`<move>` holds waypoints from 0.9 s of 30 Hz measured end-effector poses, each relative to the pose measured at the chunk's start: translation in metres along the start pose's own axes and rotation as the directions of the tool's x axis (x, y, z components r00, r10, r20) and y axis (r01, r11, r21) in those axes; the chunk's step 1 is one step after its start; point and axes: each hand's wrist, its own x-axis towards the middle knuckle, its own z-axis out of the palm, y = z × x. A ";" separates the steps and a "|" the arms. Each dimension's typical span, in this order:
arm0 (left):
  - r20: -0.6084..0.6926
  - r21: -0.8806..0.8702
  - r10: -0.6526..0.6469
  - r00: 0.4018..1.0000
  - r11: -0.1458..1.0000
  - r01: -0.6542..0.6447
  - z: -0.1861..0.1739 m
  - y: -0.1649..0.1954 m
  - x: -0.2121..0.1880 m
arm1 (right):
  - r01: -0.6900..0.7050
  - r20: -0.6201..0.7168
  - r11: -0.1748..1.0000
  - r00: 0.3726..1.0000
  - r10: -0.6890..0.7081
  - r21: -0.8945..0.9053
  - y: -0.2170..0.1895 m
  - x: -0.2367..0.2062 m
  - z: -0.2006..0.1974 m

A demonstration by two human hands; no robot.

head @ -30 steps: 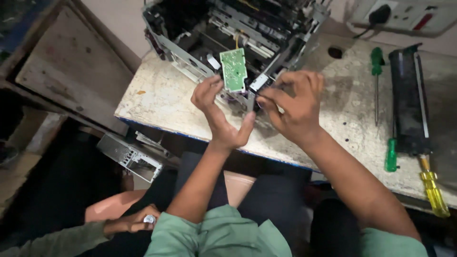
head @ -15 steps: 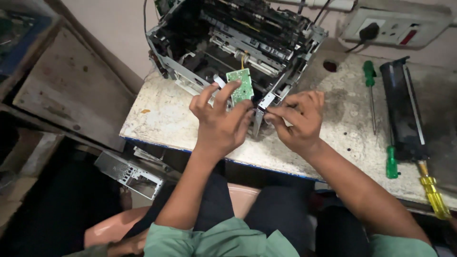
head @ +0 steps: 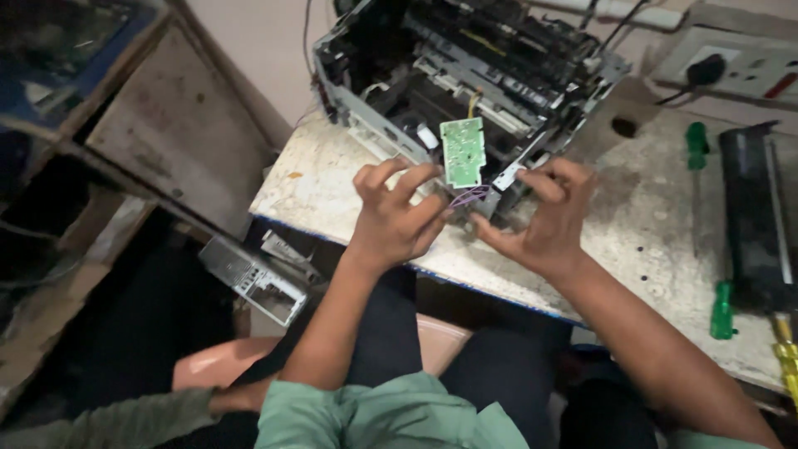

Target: The person manipulates a small green circuit board and wires inside a disassembled printer. They repeatedly connect and disconnect wires from the board, reposition the board, and adjust components within the printer chassis.

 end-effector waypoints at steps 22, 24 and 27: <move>-0.084 0.130 0.129 0.988 0.985 -0.118 0.018 -0.023 -0.018 | -0.052 0.058 0.996 0.997 0.056 -0.068 0.000 -0.004 0.000; -0.122 0.148 0.059 0.991 0.988 -0.041 0.017 -0.023 -0.016 | -0.038 0.068 0.994 0.997 0.045 -0.100 -0.001 -0.001 -0.001; -0.127 0.141 0.017 0.992 0.990 0.001 0.017 -0.022 -0.016 | -0.030 0.067 0.992 0.997 0.039 -0.122 -0.003 0.000 -0.002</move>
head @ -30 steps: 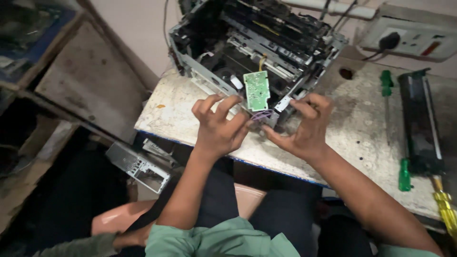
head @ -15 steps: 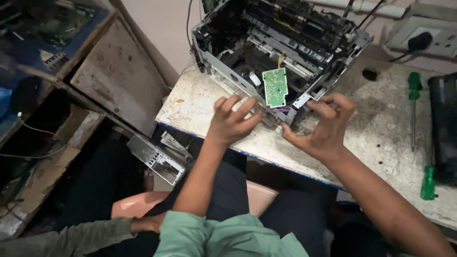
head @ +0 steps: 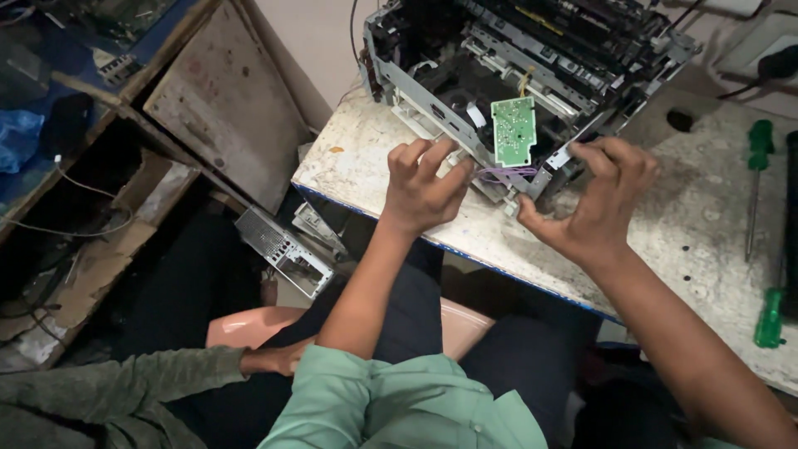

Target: The person manipulates a small green circuit board and wires inside a disassembled printer. They repeatedly connect and disconnect wires from the board, reposition the board, and adjust components within the printer chassis.

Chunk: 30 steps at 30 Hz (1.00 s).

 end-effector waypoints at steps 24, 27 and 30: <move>0.079 -0.243 -0.012 0.997 0.970 0.031 0.006 0.026 0.004 | -0.003 0.026 0.999 1.000 0.002 0.043 0.014 -0.012 0.010; 0.104 -0.265 -0.015 0.994 0.963 0.042 0.004 0.027 0.006 | -0.002 0.008 0.999 1.000 0.002 0.033 0.009 -0.006 0.008; 0.131 -0.281 -0.023 0.991 0.958 0.059 0.003 0.026 0.008 | 0.016 0.006 0.999 1.000 -0.016 0.038 0.008 0.001 0.006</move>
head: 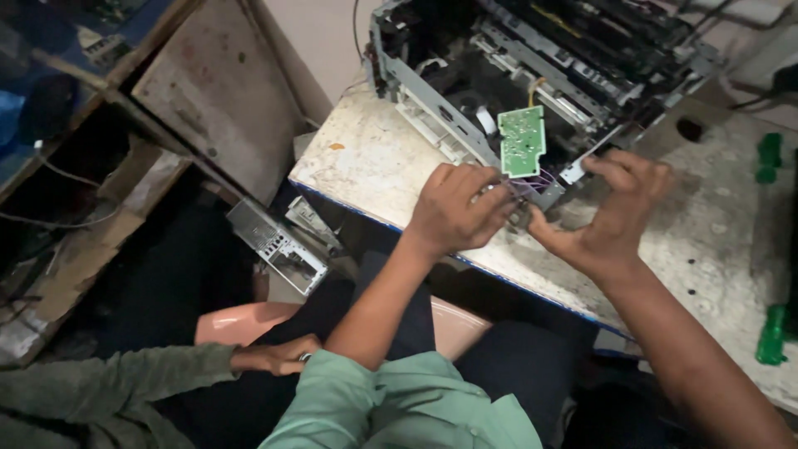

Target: The person manipulates a small green circuit board and wires inside a disassembled printer. They repeatedly connect and disconnect wires from the board, reposition the board, and adjust components within the printer chassis.

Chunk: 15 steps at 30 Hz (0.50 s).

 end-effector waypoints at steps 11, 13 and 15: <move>-0.093 -0.060 -0.002 0.996 0.998 -0.003 0.001 -0.010 -0.007 | 0.002 -0.026 0.997 1.000 0.000 0.073 0.004 0.002 0.004; -0.175 -0.206 -0.055 0.983 0.978 0.018 0.005 -0.014 -0.011 | 0.000 -0.030 0.997 1.000 0.003 0.083 0.010 -0.002 0.004; -0.296 -0.464 -0.162 0.941 0.886 0.006 0.008 -0.021 -0.014 | -0.025 -0.034 0.999 0.999 0.026 0.045 0.019 -0.007 0.002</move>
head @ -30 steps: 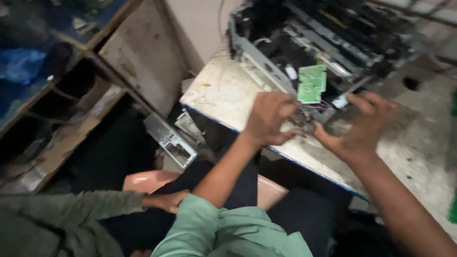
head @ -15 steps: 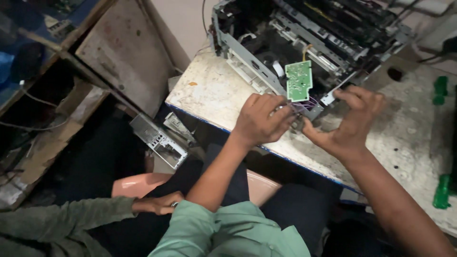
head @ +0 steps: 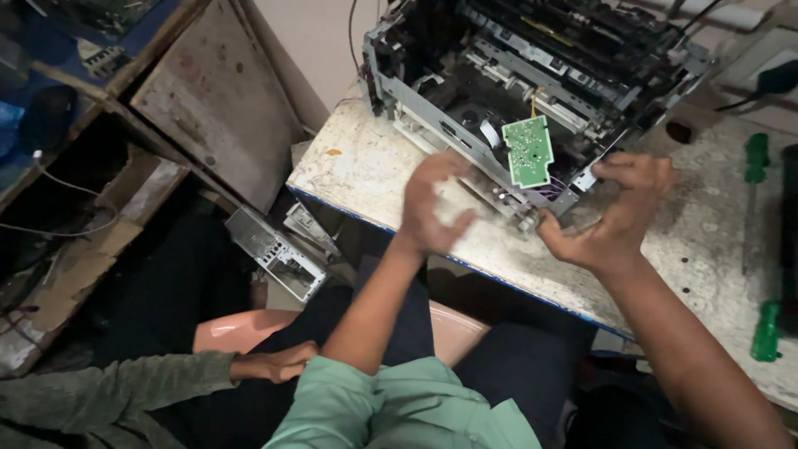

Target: The person manipulates a small green circuit board and wires inside a disassembled printer. They repeatedly connect and disconnect wires from the board, reposition the board, and adjust components within the printer chassis.

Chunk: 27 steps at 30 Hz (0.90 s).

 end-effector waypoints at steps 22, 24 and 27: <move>-0.062 -0.583 -0.482 0.874 0.728 0.360 -0.019 -0.008 0.013 | -0.008 -0.114 0.997 0.993 -0.001 -0.079 0.024 0.003 -0.010; 0.026 -0.037 -0.302 0.953 0.952 0.303 -0.019 -0.003 0.019 | 0.005 -0.111 0.994 0.994 -0.017 -0.108 0.023 0.005 -0.013; 0.207 0.482 -0.186 0.961 0.874 0.066 -0.013 -0.003 0.033 | 0.018 -0.129 0.991 0.991 -0.036 -0.132 0.021 0.008 -0.016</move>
